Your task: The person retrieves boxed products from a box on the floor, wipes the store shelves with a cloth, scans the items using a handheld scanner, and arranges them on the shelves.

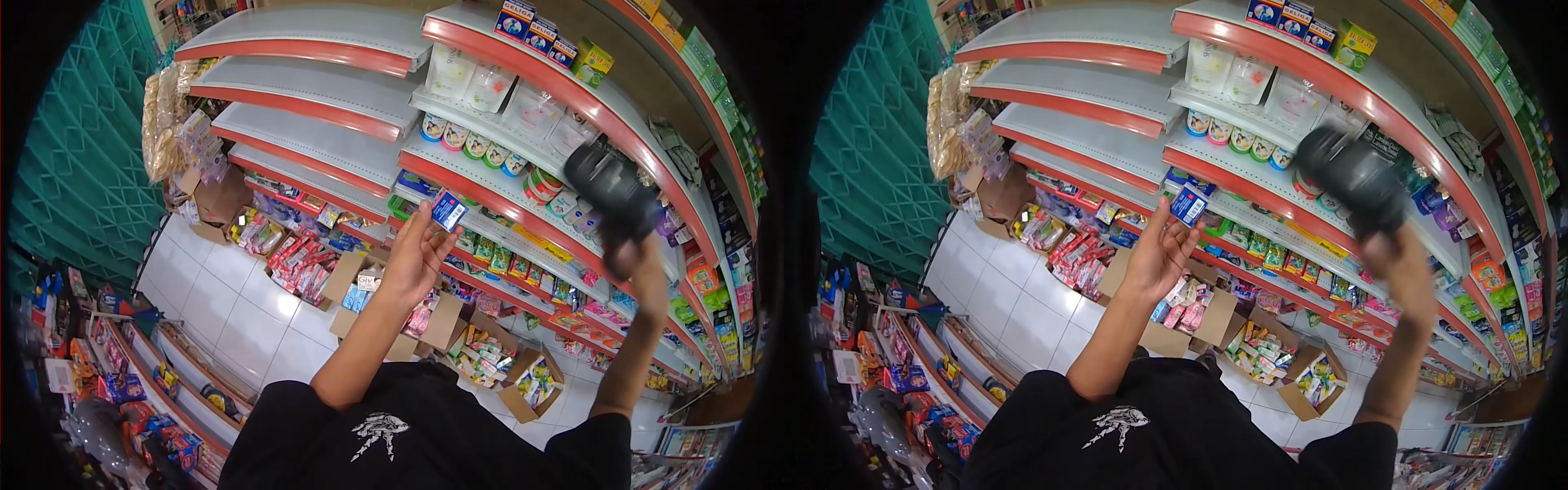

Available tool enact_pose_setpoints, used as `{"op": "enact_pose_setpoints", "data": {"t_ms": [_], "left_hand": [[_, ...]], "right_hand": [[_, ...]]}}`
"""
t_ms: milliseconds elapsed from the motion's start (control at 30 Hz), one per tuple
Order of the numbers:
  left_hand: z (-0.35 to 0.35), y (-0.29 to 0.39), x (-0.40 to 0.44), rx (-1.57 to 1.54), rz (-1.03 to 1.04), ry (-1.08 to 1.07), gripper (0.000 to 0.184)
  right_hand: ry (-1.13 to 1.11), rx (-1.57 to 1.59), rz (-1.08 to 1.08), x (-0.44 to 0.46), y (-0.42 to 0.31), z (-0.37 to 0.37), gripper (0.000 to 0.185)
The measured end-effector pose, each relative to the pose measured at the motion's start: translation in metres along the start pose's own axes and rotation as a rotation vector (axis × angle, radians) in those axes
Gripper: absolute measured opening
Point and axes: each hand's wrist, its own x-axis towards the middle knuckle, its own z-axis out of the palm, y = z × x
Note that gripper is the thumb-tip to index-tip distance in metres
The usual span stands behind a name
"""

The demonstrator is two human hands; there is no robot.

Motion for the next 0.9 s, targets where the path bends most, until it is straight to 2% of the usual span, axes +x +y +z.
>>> {"op": "enact_pose_setpoints", "data": {"t_ms": [67, 133, 233, 433, 467, 533, 600, 667, 733, 767, 833, 900], "left_hand": [[-0.003, -0.002, 0.001, 0.024, 0.009, -0.020, 0.031], [-0.003, -0.003, 0.000, 0.024, 0.004, -0.018, 0.030], [0.000, -0.004, -0.002, 0.042, 0.023, -0.002, 0.033], [-0.006, -0.009, -0.003, 0.012, 0.019, -0.026, 0.026], [-0.008, -0.010, -0.002, -0.014, 0.029, -0.042, 0.026], [-0.008, -0.008, -0.005, 0.011, 0.032, -0.034, 0.027], [-0.002, -0.005, -0.009, 0.026, 0.030, 0.009, 0.023], [0.001, -0.002, -0.012, 0.025, 0.034, 0.023, 0.023], [-0.004, -0.001, -0.014, 0.028, 0.039, 0.039, 0.024], [-0.007, -0.001, -0.014, 0.035, 0.044, 0.015, 0.025], [-0.013, -0.002, -0.012, 0.031, 0.032, -0.024, 0.028], [-0.014, -0.003, -0.012, 0.041, 0.052, -0.028, 0.029]], "right_hand": [[-0.262, 0.126, -0.077, -0.027, -0.003, 0.037, 0.058], [-0.425, 0.189, -0.167, -0.026, -0.017, 0.062, 0.059], [-0.392, 0.027, -0.156, -0.030, -0.013, 0.075, 0.060], [-0.351, -0.007, -0.164, -0.029, -0.013, 0.081, 0.057], [-0.294, 0.048, -0.259, -0.028, -0.011, 0.086, 0.056], [-0.411, 0.077, -0.165, -0.025, -0.023, 0.082, 0.059], [-0.431, 0.081, -0.139, -0.027, -0.017, 0.080, 0.060], [-0.220, 0.001, -0.135, -0.028, -0.007, 0.076, 0.059], [-0.001, -0.256, -0.052, -0.029, 0.011, 0.053, 0.059], [-0.005, -0.199, 0.027, -0.019, 0.018, 0.031, 0.060], [0.173, -0.283, 0.034, 0.004, 0.030, -0.008, 0.061], [0.465, -0.596, -0.095, 0.035, 0.049, -0.042, 0.060]]}}
